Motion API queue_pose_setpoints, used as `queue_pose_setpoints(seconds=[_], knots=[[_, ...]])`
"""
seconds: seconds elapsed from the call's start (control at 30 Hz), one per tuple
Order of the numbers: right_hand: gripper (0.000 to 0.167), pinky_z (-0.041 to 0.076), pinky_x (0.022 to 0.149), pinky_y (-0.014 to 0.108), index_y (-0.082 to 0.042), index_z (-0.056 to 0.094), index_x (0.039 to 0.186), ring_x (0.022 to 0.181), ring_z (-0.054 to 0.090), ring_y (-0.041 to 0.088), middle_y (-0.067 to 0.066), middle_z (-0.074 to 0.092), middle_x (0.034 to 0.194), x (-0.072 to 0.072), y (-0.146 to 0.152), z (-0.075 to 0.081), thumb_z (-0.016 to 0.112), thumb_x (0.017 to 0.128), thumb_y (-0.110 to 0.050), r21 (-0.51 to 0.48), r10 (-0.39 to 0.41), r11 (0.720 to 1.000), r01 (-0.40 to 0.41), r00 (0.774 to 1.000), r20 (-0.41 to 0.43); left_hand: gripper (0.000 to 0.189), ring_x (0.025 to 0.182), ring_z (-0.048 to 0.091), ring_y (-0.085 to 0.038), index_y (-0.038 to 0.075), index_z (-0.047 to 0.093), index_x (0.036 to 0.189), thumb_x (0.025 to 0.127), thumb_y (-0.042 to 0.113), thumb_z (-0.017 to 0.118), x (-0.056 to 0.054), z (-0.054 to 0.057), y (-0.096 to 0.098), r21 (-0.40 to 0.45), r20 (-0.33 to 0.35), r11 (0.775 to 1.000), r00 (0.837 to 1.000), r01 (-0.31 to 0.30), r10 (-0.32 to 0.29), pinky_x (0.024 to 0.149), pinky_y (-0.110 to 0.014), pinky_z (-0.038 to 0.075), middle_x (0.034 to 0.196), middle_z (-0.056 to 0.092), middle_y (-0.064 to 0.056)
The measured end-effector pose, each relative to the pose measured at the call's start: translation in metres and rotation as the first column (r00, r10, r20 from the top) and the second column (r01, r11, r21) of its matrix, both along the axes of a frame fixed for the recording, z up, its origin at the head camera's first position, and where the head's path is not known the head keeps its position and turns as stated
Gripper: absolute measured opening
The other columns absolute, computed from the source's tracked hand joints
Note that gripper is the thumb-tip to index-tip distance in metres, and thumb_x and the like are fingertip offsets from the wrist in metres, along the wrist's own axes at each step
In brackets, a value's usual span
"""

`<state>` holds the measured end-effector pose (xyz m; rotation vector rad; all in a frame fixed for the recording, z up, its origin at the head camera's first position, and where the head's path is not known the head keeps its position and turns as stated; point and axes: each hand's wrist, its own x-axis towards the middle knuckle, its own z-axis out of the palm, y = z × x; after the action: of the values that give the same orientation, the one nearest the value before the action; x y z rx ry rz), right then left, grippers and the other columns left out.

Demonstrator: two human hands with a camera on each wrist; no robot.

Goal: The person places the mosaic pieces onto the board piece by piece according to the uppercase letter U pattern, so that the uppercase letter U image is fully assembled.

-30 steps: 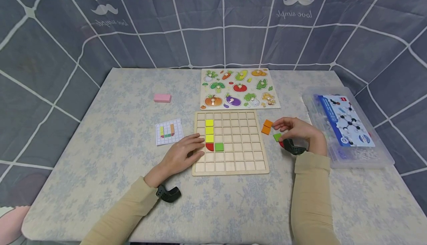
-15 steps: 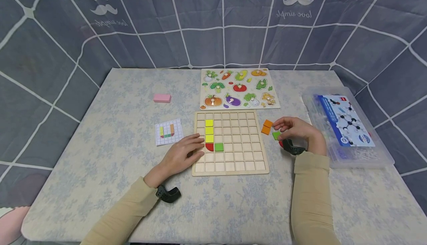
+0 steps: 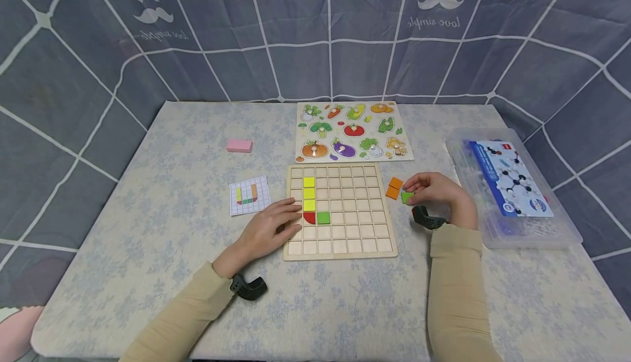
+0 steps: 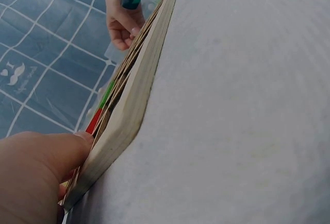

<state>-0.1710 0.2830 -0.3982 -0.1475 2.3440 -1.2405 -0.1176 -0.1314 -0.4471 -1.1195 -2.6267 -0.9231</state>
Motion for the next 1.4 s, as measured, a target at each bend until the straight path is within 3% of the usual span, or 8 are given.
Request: queue_pose_setpoints(seconds=[0.47, 0.67, 0.93, 1.1, 1.2, 1.4], knots=[[0.035, 0.052, 0.067, 0.021, 0.009, 0.061, 0.106, 0.073, 0.053, 0.015, 0.005, 0.058, 0.082, 0.000, -0.006, 0.006, 0.075, 0.078, -0.007, 0.043, 0.023, 0.999, -0.023, 1.000, 0.003, 0.031, 0.127, 0.045, -0.026, 0.001, 0.068, 0.113, 0.091, 0.022, 0.063, 0.000, 0.000, 0.000, 0.002, 0.005, 1.000, 1.000, 0.002, -0.002, 0.111, -0.029, 0.034, 0.127, 0.059, -0.010], [0.031, 0.049, 0.064, 0.023, 0.006, 0.061, 0.101, 0.072, 0.051, 0.017, 0.006, 0.057, 0.080, -0.002, -0.019, 0.014, 0.076, 0.077, -0.007, 0.055, 0.051, 0.997, -0.048, 0.997, -0.056, 0.031, 0.127, 0.045, -0.027, 0.000, 0.068, 0.113, 0.090, 0.021, 0.063, 0.001, 0.001, -0.001, 0.006, 0.002, 1.000, 1.000, 0.004, -0.004, 0.111, -0.029, 0.035, 0.126, 0.059, -0.011], [0.028, 0.055, 0.062, 0.034, 0.007, 0.062, 0.100, 0.070, 0.057, 0.017, 0.009, 0.061, 0.083, -0.004, -0.050, 0.029, 0.074, 0.078, -0.005, -0.026, 0.117, 0.992, -0.121, 0.987, -0.107, 0.031, 0.127, 0.045, -0.027, 0.001, 0.068, 0.114, 0.091, 0.021, 0.063, 0.000, 0.002, 0.000, 0.005, 0.003, 1.000, 1.000, 0.007, -0.007, 0.111, -0.030, 0.035, 0.127, 0.059, -0.011], [0.029, 0.048, 0.050, 0.026, 0.006, 0.062, 0.099, 0.064, 0.054, 0.014, 0.008, 0.062, 0.082, -0.007, -0.072, 0.031, 0.076, 0.078, -0.007, -0.066, 0.154, 0.985, -0.161, 0.983, -0.101, 0.031, 0.127, 0.045, -0.027, 0.001, 0.068, 0.113, 0.091, 0.021, 0.063, 0.000, 0.002, 0.000, 0.007, 0.001, 1.000, 1.000, 0.003, -0.003, 0.111, -0.030, 0.036, 0.126, 0.059, -0.011], [0.030, 0.046, 0.052, 0.022, 0.006, 0.061, 0.098, 0.066, 0.055, 0.013, 0.006, 0.063, 0.082, -0.009, -0.084, 0.028, 0.077, 0.078, -0.009, -0.083, 0.199, 0.975, -0.208, 0.974, -0.110, 0.031, 0.127, 0.045, -0.026, 0.001, 0.068, 0.113, 0.091, 0.022, 0.063, 0.000, 0.002, 0.000, 0.006, 0.005, 1.000, 1.000, -0.002, 0.002, 0.111, -0.030, 0.036, 0.126, 0.059, -0.010], [0.021, 0.051, 0.065, 0.026, 0.004, 0.062, 0.093, 0.072, 0.060, 0.017, 0.006, 0.065, 0.080, -0.011, -0.104, 0.020, 0.074, 0.079, -0.005, -0.126, 0.278, 0.947, -0.295, 0.951, -0.135, 0.031, 0.127, 0.045, -0.027, 0.000, 0.068, 0.113, 0.091, 0.021, 0.063, 0.001, 0.002, 0.001, 0.000, 0.008, 1.000, 1.000, 0.002, -0.002, 0.111, -0.031, 0.036, 0.126, 0.059, -0.011]])
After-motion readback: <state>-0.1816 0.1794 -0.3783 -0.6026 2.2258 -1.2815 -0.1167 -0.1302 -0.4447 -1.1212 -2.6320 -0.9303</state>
